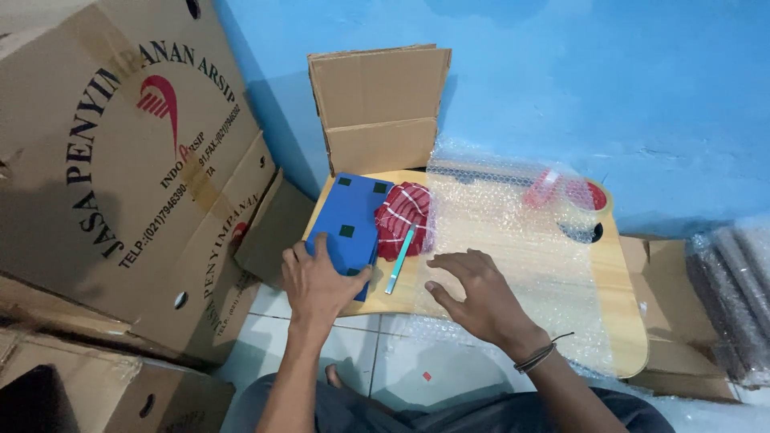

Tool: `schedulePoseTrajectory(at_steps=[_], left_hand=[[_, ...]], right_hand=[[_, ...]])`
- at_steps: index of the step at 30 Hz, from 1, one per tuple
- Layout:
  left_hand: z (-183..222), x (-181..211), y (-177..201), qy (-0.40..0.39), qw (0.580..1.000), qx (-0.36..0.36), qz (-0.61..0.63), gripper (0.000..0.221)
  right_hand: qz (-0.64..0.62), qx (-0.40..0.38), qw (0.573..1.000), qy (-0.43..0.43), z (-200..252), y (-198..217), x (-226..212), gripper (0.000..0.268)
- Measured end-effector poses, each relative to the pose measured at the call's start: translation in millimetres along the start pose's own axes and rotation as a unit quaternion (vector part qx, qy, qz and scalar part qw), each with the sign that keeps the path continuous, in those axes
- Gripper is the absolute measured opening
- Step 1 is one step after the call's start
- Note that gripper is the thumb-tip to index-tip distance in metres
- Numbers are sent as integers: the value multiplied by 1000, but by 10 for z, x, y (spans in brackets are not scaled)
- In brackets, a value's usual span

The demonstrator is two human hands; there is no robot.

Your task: Cleaning a small mirror, wrapping it in bubble wrap, and preparing a cardboard box for packaging.

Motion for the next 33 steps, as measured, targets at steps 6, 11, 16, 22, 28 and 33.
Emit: schedulePoseTrajectory(at_steps=[6, 11, 16, 22, 28, 33], left_hand=[[91, 70, 194, -22, 999, 31, 35, 101], [133, 14, 238, -28, 996, 60, 52, 97], [198, -133, 298, -50, 991, 112, 48, 95], [378, -173, 577, 17, 992, 39, 119, 96], [551, -72, 551, 15, 993, 10, 120, 93], [752, 191, 560, -96, 987, -8, 127, 82]], right_hand=[[-23, -17, 1000, 7, -82, -41, -24, 39], [-34, -31, 999, -4, -75, 0, -120, 40], [-40, -33, 999, -15, -41, 66, -150, 40], [-100, -46, 991, -72, 71, 177, -97, 41], [-95, 173, 974, 116, 179, 250, 336, 32], [-248, 126, 960, -33, 330, 383, 705, 48]])
Point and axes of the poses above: each hand's wrist, its own z-axis away from the middle knuckle, its own y-axis out of the back of the hand, x = y × z, the point moved 4 cm from there along -z, towards the middle knuckle, and after that the axes turned 12 degrees about -x, right-handed, at the moved point
